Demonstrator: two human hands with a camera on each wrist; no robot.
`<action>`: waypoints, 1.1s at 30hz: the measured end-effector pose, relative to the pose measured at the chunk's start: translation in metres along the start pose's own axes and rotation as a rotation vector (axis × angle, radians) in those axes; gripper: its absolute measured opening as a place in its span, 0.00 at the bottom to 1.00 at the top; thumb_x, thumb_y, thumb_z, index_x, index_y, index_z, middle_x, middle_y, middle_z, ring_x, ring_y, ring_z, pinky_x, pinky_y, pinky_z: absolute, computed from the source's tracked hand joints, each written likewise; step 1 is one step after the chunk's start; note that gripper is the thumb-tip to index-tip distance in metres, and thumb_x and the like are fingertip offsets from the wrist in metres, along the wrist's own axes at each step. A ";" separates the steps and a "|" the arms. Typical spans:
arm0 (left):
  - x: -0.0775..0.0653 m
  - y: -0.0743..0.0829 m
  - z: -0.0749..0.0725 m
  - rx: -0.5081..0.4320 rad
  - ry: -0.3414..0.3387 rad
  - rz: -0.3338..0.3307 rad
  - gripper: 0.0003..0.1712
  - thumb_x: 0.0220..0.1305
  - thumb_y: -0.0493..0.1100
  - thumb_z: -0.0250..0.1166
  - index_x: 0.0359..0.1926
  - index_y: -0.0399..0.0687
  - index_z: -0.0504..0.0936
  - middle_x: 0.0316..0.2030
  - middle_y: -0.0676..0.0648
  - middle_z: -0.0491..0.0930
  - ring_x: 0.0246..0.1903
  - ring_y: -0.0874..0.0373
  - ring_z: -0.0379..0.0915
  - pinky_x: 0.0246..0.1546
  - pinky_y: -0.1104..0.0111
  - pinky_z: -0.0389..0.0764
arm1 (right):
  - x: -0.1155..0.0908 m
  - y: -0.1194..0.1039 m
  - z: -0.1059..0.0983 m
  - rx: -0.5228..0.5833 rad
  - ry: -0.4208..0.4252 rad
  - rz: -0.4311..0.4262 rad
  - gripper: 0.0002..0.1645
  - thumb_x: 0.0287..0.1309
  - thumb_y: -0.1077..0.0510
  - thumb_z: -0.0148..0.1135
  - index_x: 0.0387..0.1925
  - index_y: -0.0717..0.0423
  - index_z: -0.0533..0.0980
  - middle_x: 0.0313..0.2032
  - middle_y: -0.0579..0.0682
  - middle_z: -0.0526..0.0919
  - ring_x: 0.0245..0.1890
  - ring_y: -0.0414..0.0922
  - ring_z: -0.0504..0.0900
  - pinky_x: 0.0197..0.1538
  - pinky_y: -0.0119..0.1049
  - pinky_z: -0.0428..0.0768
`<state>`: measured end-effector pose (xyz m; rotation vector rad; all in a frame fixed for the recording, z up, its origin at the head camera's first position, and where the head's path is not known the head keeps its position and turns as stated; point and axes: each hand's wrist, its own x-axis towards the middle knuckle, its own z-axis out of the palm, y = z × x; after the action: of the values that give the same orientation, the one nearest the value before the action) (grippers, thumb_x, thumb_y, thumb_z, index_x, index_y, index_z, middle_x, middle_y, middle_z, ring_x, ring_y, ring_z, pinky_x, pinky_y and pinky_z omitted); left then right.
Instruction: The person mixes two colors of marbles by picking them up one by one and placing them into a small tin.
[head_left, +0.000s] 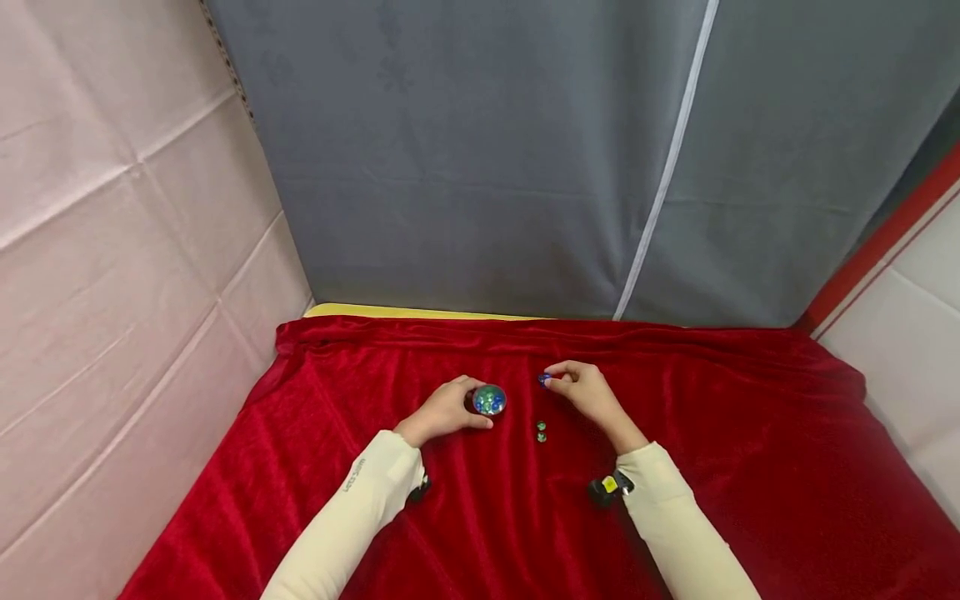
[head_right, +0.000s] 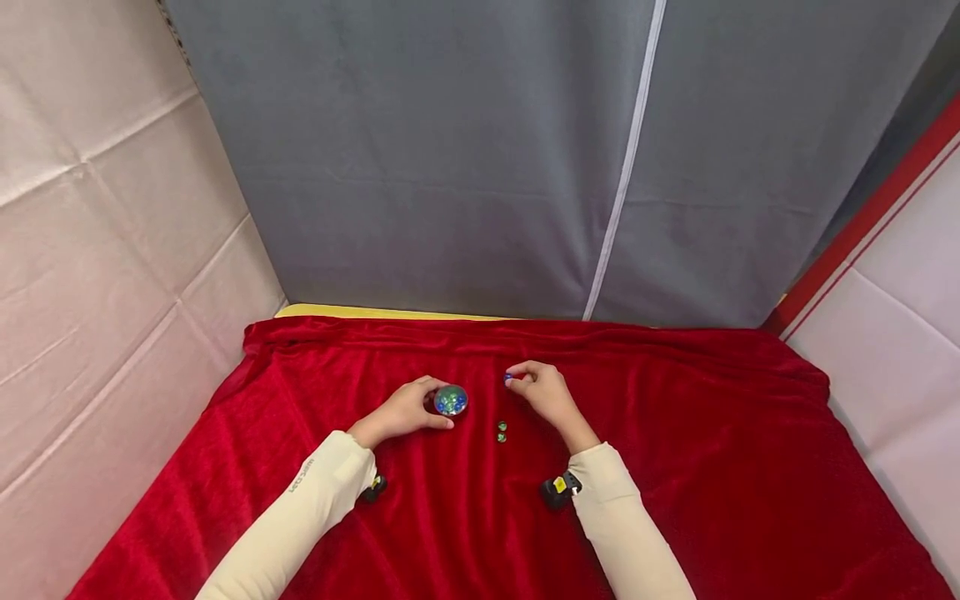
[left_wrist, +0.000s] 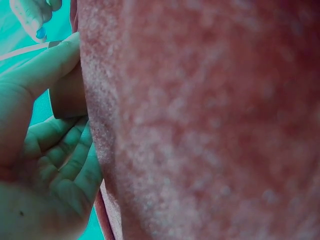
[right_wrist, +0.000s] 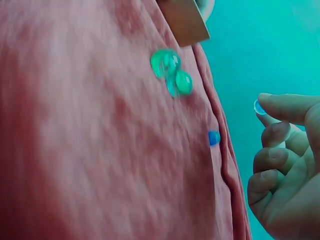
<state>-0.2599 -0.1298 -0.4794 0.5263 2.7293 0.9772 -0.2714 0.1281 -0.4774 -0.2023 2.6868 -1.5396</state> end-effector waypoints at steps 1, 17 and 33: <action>0.000 0.000 0.000 0.000 -0.002 0.001 0.35 0.48 0.47 0.77 0.57 0.42 0.76 0.51 0.45 0.77 0.50 0.51 0.75 0.56 0.58 0.75 | 0.000 -0.002 0.003 0.000 -0.006 -0.003 0.14 0.56 0.60 0.65 0.44 0.62 0.82 0.17 0.43 0.70 0.20 0.39 0.65 0.25 0.30 0.65; -0.001 0.001 -0.003 -0.004 -0.007 0.000 0.35 0.47 0.47 0.77 0.56 0.42 0.77 0.49 0.46 0.77 0.48 0.53 0.75 0.54 0.59 0.75 | -0.003 -0.033 0.041 -0.009 -0.104 -0.068 0.12 0.56 0.60 0.66 0.42 0.58 0.82 0.16 0.43 0.69 0.18 0.39 0.65 0.26 0.30 0.67; 0.000 0.001 -0.002 -0.020 0.000 0.006 0.34 0.48 0.47 0.77 0.56 0.43 0.77 0.48 0.47 0.77 0.46 0.54 0.75 0.52 0.61 0.75 | -0.003 -0.035 0.058 -0.060 -0.133 -0.086 0.10 0.55 0.61 0.67 0.40 0.59 0.83 0.16 0.43 0.70 0.16 0.38 0.65 0.22 0.29 0.65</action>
<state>-0.2603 -0.1298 -0.4774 0.5307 2.7169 1.0042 -0.2597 0.0615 -0.4766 -0.4129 2.6541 -1.4123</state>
